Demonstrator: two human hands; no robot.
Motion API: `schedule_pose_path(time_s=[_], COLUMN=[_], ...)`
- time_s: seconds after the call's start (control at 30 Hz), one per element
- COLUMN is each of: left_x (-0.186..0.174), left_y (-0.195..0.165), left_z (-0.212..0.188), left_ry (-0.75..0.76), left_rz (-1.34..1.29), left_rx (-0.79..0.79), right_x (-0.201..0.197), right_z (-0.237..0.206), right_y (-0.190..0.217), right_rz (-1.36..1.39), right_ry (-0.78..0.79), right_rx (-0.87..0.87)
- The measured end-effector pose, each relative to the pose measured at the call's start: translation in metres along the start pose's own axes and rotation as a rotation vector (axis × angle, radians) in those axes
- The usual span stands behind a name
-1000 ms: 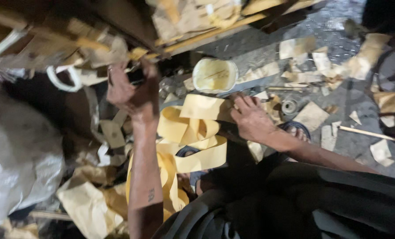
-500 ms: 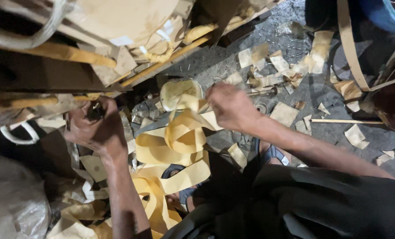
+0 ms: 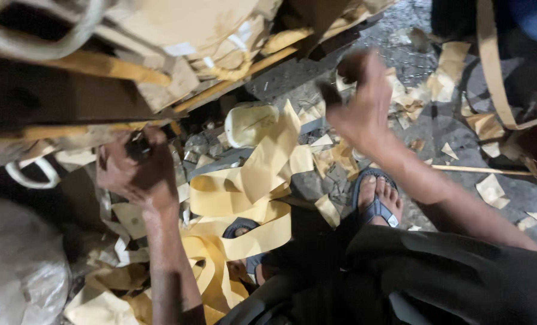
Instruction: The person takes long yellow paper strips and feeds and folds them into a bench-mounted machine with heated elements, pressing and guiding the strips to form twisted paper handles. They repeatedly pull finished twisted strips away from the machine and gather them with the pile of strips on the floor.
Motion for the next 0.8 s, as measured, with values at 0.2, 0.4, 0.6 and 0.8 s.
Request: schedule_pose_path(time_s=[0.2,0.4,0.6,0.8], left_x=[0.010,0.034,0.021,0.028], left_y=[0.007,0.034,0.012,0.020], left_z=[0.005,-0.005,-0.001,-0.004], left_ry=[0.038,0.323,0.133,0.190], left_rz=[0.062,0.111,0.222,0.039], left_rx=[-0.072,-0.197,0.031,-0.040], right_x=[0.012,0.009,0.024,0.017], right_z=[0.039,0.036,0.032,0.045], right_y=[0.001,-0.004,-0.048,0.002], right_rz=[-0.101,0.055,0.554,0.123], right_ry=[-0.173,-0.217,-0.224,-0.180], right_rx=[-0.105,-0.117,0.319,-0.122])
Point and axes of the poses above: each hand's wrist, its own z-axis towards the middle knuckle, its own x-axis out of the palm, y = z × x, the point moved 10 cm from there along z, towards the middle knuckle, and after that the axes turned 2 degrees about -z, right-handed, at the moved point
